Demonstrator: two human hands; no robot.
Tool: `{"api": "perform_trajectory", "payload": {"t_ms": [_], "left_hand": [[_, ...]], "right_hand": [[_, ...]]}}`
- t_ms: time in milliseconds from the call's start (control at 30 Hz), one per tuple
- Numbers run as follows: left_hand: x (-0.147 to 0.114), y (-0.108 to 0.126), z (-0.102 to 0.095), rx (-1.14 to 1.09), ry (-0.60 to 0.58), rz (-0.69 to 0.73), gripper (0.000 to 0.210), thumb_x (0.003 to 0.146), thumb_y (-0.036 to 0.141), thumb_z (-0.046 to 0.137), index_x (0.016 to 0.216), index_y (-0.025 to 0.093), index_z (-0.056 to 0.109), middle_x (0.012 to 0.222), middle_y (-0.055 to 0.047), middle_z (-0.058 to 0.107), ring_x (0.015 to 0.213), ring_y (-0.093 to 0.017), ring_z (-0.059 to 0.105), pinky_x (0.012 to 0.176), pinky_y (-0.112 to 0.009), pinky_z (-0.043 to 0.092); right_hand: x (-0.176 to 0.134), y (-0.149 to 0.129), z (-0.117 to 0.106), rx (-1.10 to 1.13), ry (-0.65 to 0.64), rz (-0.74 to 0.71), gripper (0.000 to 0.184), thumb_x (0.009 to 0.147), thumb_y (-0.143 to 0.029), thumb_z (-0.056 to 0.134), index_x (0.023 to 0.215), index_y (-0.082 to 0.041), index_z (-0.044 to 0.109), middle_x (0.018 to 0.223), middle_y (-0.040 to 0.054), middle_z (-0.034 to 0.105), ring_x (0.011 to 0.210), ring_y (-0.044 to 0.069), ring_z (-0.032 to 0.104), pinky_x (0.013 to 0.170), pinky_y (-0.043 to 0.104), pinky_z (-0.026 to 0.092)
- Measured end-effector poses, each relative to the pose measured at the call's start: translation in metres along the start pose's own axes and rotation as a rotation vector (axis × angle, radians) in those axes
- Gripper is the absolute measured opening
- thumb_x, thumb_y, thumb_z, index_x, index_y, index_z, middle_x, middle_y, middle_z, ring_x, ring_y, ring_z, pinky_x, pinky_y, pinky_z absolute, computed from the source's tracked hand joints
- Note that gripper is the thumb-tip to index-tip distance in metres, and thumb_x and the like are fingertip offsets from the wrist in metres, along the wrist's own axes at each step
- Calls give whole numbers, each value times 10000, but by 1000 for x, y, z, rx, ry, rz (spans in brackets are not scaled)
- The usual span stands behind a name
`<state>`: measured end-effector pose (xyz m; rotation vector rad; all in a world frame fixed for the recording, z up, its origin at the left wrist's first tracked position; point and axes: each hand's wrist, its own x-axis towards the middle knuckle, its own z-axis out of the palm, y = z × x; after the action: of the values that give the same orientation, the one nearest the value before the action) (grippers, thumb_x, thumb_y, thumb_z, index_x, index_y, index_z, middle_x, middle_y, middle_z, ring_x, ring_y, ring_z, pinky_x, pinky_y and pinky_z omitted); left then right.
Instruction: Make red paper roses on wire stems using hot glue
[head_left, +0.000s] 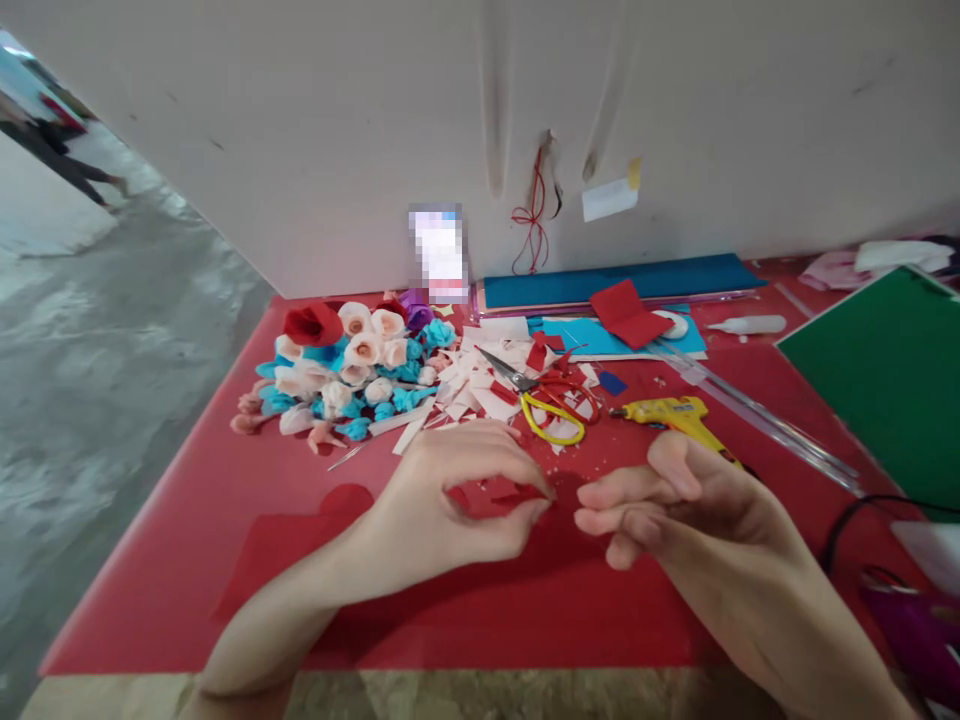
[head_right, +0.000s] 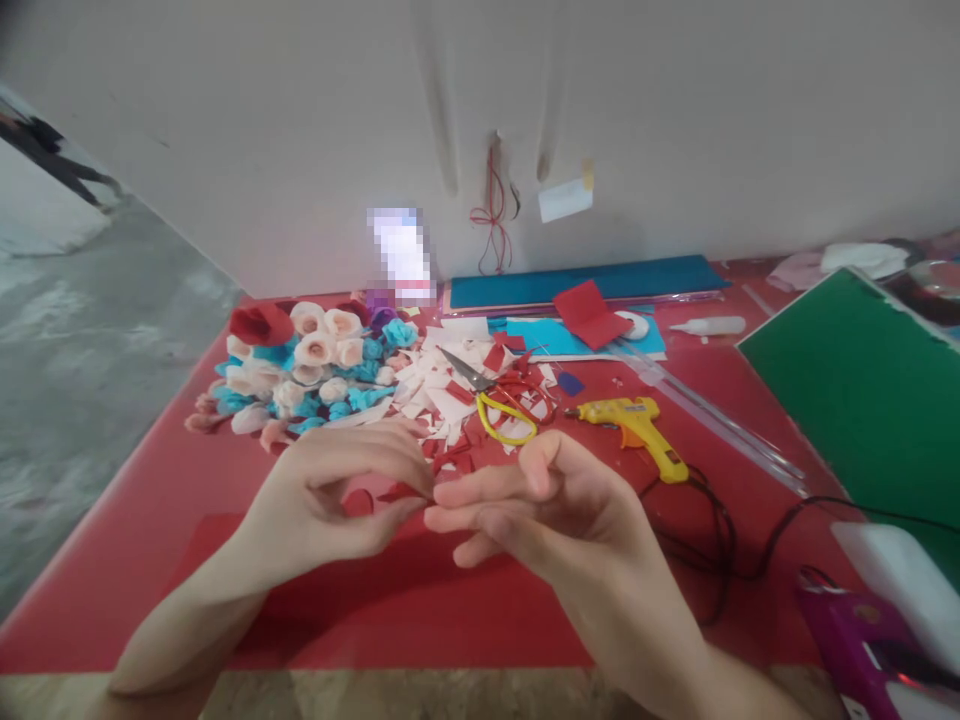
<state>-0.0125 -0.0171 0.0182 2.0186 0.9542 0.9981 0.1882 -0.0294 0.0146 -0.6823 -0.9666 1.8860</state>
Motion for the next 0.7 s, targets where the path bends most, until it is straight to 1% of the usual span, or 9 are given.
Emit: {"api": "perform_trajectory", "payload": {"t_ms": [67, 133, 233, 300, 367, 467, 600, 667, 700], "left_hand": [[0, 0, 1, 3, -12, -4, 72, 759, 92, 610, 757, 148, 656, 713, -19, 694, 680, -122, 614, 774, -287, 531], [0, -2, 2, 6, -20, -24, 78, 762, 99, 607, 761, 156, 660, 714, -19, 696, 683, -126, 618, 779, -290, 530], [0, -6, 6, -3, -20, -46, 76, 758, 103, 611, 769, 156, 664, 725, -22, 696, 687, -127, 625, 795, -290, 528], [0, -9, 7, -10, -12, -53, 77, 752, 100, 617, 768, 153, 670, 726, -24, 697, 690, -126, 631, 756, -267, 531], [1, -10, 8, -8, -5, -61, 83, 743, 95, 623, 759, 157, 675, 724, -23, 701, 693, -127, 638, 700, -239, 530], [3, -10, 7, 7, 0, -66, 82, 738, 96, 627, 733, 163, 674, 715, -18, 703, 684, -124, 642, 663, -217, 528], [4, -10, 5, 50, 14, -76, 75, 757, 129, 624, 720, 173, 672, 723, -18, 711, 697, -127, 652, 633, -198, 526], [4, -10, 5, 64, 10, -87, 71, 760, 141, 626, 725, 177, 676, 734, -18, 715, 711, -129, 657, 631, -193, 526], [4, -10, 6, 61, 6, -89, 72, 760, 141, 626, 723, 177, 677, 734, -19, 715, 712, -130, 658, 634, -194, 527]], "right_hand": [[1, 0, -4, -61, 31, -28, 266, 817, -44, 621, 759, -209, 420, 953, -25, 703, 804, 101, 686, 652, 115, 563], [5, -3, -9, -174, 110, -91, 319, 751, -52, 694, 807, -226, 432, 955, -29, 696, 736, 98, 687, 629, 125, 565], [15, -14, -21, -361, 265, -260, 408, 641, -83, 776, 892, -255, 505, 828, -51, 640, 620, 74, 637, 573, 126, 547], [20, -22, -33, -457, 372, -371, 432, 593, -83, 791, 912, -264, 563, 770, -53, 562, 608, 65, 580, 576, 132, 531], [22, -27, -49, -556, 474, -420, 433, 575, -107, 800, 920, -273, 597, 766, -36, 540, 645, 88, 567, 616, 169, 533], [17, -26, -82, -677, 612, -396, 424, 551, -181, 824, 918, -255, 626, 748, -1, 588, 669, 146, 602, 634, 247, 550], [7, -12, -133, -706, 774, -358, 490, 495, -212, 854, 938, -204, 645, 692, -2, 633, 615, 157, 625, 560, 249, 553], [3, -4, -152, -692, 825, -337, 504, 491, -222, 858, 948, -181, 649, 709, 13, 666, 638, 169, 651, 600, 261, 572], [2, -1, -157, -683, 834, -328, 497, 502, -232, 854, 951, -175, 651, 738, 26, 682, 668, 180, 665, 636, 277, 583]]}}
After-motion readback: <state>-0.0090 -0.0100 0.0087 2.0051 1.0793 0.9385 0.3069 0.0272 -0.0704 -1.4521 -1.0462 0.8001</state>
